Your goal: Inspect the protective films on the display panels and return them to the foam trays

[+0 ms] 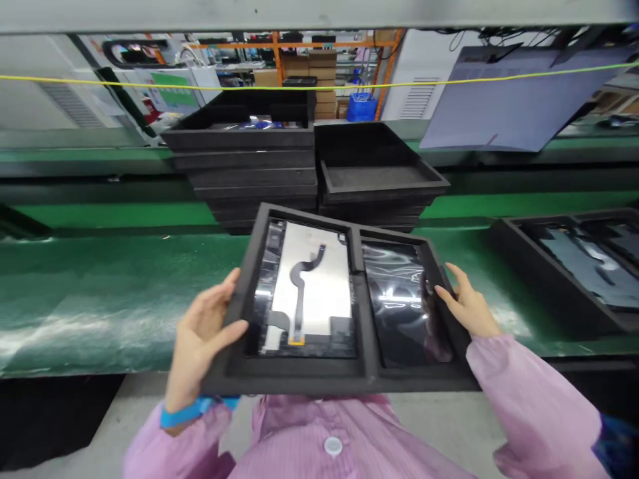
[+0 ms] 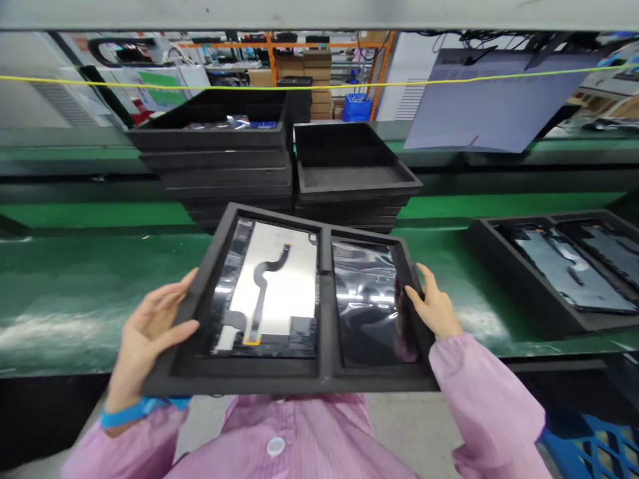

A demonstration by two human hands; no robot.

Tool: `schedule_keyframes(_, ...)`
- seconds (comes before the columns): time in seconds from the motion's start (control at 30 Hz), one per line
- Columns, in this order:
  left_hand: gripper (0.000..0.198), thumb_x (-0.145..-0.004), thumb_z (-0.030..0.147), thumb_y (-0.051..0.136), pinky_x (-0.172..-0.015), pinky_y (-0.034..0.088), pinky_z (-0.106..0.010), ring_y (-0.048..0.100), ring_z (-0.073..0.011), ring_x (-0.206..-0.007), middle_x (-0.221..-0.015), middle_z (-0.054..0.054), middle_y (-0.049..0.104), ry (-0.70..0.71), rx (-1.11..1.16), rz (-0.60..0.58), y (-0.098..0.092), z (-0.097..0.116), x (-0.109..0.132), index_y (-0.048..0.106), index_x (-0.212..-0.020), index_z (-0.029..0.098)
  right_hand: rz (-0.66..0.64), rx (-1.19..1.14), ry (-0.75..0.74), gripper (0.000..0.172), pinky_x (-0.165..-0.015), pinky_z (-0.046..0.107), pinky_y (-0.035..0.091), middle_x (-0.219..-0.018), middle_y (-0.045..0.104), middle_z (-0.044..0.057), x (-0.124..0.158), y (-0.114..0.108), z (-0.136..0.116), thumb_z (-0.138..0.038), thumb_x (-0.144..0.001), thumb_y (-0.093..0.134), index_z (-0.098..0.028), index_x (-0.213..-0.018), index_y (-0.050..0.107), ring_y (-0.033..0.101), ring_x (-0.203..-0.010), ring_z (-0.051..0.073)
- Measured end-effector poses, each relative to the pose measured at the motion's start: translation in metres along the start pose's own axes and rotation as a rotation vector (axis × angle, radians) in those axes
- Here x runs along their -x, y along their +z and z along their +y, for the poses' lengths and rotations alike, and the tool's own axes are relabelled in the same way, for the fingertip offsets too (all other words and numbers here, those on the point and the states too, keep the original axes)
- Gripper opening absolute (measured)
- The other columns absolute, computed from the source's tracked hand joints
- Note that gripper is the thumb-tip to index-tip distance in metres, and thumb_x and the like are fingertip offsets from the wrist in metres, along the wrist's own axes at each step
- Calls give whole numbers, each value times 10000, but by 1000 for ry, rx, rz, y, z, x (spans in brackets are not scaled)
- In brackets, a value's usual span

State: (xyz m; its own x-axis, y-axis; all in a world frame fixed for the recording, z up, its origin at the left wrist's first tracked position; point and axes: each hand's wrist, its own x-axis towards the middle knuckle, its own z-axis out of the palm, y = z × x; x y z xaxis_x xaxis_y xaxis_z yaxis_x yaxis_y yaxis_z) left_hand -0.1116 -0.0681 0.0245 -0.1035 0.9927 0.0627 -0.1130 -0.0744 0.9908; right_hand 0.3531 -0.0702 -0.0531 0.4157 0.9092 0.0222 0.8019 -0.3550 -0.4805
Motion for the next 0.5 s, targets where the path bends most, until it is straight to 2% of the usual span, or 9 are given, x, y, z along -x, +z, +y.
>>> schedule_keyframes(0.03,430,-662,208,752,-1082,433,-373,488,-278,-1328,-1355,-37,605,0,85,65,-19,3,-3,597,-1063,238,-9,-32,-57,574,-653,311,457,-697,611,9,8,6,-19,-400,-868,495,-155,-1381,421,558,-574,170)
schedule_keyframes(0.07,412,-718,302,690,-1074,441,-397,483,-280,-1330,-1339,-14,619,23,162,133,-36,3,-5,573,-1110,257,-22,-61,-115,570,-643,310,450,-711,622,11,15,12,-40,-429,-859,460,-181,-1373,447,553,-560,173)
schedule_keyframes(0.13,424,-826,470,482,-1064,447,-427,456,-264,-1350,-1329,48,624,140,234,319,-68,-5,-7,492,-1209,290,-55,-108,-227,473,-640,304,446,-768,643,19,28,26,-83,-473,-860,406,-215,-1210,593,546,-558,164)
schedule_keyframes(0.2,412,-890,524,321,-1081,429,-394,424,-219,-1370,-1282,112,643,272,162,530,-98,-20,-9,443,-1209,293,-90,-136,-325,388,-666,297,451,-795,651,26,37,44,-129,-447,-885,388,-214,-1035,659,556,-595,156)
schedule_keyframes(0.27,362,-925,514,279,-1080,422,-348,403,-204,-1379,-1211,143,663,288,57,673,-129,-32,-12,462,-1115,266,-136,-146,-410,306,-710,295,463,-789,643,28,43,67,-175,-364,-921,410,-195,-988,657,575,-656,149)
schedule_keyframes(0.33,390,-949,500,238,-1053,439,-346,422,-230,-1362,-1196,118,648,261,-46,753,-160,-37,-16,500,-1064,234,-197,-143,-485,227,-754,301,483,-800,626,24,47,93,-220,-301,-952,462,-159,-991,635,586,-718,138)
schedule_keyframes(0.4,441,-952,520,304,-996,474,-407,518,-273,-1254,-1219,21,619,237,-150,790,-188,-34,-21,546,-1112,187,-262,-137,-548,217,-777,312,505,-803,602,19,50,119,-260,-316,-970,511,-127,-976,616,587,-749,128)
schedule_keyframes(0.5,445,-905,478,516,-907,511,-458,588,-290,-1087,-1215,-62,592,140,-318,702,-217,-23,-26,577,-1186,139,-329,-150,-627,258,-785,314,527,-855,595,29,49,151,-307,-360,-977,522,-117,-1001,604,590,-783,124)
